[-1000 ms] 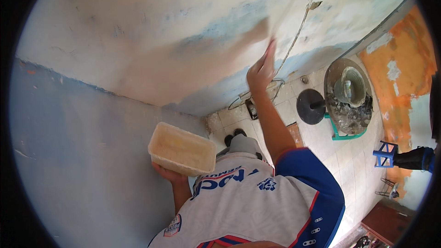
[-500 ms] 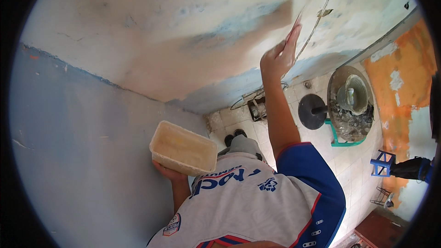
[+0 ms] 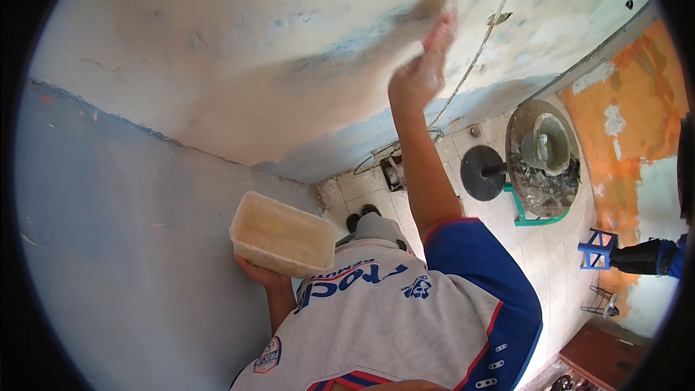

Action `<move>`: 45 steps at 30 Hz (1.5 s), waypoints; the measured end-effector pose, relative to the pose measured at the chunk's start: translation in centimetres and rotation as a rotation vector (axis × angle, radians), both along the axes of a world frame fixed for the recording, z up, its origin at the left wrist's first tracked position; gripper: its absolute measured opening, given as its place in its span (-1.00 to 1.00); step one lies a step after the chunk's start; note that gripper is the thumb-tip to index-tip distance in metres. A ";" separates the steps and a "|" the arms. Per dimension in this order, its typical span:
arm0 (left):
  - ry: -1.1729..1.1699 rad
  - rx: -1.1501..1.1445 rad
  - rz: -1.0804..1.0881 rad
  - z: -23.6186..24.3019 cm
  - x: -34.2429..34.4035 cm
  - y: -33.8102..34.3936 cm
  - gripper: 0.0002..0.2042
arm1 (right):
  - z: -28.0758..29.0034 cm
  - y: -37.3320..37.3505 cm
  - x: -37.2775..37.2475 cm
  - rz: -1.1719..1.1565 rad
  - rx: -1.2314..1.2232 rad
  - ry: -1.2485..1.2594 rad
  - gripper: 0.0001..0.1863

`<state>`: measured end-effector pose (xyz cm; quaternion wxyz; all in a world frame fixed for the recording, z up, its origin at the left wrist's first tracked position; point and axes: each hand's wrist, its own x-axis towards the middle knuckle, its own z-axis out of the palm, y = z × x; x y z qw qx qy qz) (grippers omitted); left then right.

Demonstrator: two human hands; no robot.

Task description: The person applies plaster to a wall using a scraper, dipping the scraper into a small plastic container to collect more material between strokes.

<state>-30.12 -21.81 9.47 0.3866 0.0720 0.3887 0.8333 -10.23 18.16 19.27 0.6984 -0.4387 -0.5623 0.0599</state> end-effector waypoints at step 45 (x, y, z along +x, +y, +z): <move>-0.059 0.067 -0.043 -0.5 0.6 -0.1 -0.25 | -0.6 -5.8 -6.3 0.152 0.221 -0.191 -0.45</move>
